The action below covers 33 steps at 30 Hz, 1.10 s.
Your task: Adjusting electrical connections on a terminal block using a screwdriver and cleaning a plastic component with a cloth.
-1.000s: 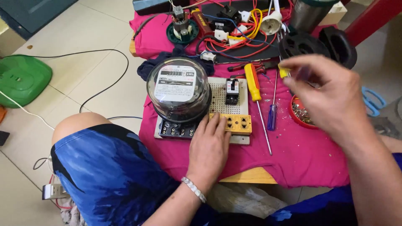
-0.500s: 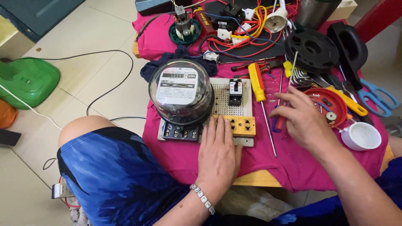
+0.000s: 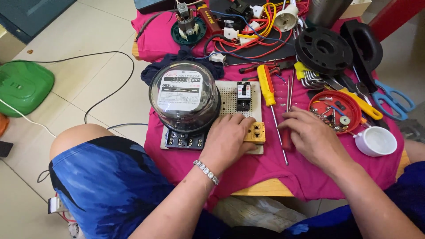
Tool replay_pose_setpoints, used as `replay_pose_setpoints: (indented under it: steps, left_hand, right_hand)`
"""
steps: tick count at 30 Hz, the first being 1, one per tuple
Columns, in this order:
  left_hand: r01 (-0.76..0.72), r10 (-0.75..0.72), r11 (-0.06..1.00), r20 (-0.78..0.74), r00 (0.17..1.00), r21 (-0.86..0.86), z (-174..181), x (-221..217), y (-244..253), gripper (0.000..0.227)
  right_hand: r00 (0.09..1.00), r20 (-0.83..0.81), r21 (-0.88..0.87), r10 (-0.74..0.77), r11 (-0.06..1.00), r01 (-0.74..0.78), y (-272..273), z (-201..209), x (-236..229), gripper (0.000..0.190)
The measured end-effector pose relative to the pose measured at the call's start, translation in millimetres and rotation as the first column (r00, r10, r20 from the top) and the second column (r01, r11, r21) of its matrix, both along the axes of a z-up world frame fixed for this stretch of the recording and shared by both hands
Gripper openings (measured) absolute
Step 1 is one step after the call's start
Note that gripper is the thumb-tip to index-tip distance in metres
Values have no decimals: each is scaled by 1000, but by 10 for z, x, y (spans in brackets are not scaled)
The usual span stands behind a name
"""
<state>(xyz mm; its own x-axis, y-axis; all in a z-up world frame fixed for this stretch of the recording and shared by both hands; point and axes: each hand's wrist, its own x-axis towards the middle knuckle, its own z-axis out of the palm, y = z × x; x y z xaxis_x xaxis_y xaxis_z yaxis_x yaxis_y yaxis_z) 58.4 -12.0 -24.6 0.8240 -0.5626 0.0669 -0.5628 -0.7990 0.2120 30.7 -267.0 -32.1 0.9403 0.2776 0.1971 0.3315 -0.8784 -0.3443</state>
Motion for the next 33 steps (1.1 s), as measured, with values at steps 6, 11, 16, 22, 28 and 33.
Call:
replay_pose_setpoints:
  steps: [6,11,16,22,28,33]
  left_hand:
    - [-17,15,999,-67,998,-35,266,-69,-1,75]
    - [-25,23,999,-44,999,-38,145,-74,-22,77]
    - [-54,49,997,-97,994,-55,384,-117,6,82]
    - [-225,4,677,-302,953,-701,999,-292,504,33]
    - [-447,699,79,-270,662,-891,718,-234,1014,23]
    - [-894,502,-71,-790,351,-443,717,-245,951,75]
  right_hand:
    - [994,44,144,-95,986,88,207,207,-45,24]
    - [963,-122,290,-240,919,266,454,279,-74,26]
    - [887,-327,199,-328,893,403,561,198,103,30]
    - [851,-407,38,-331,925,377,610,-46,448,40]
    - [824,-460,-3,-330,929,371,713,-67,534,50]
    - [758,-550,39,-351,896,443,767,-50,510,67]
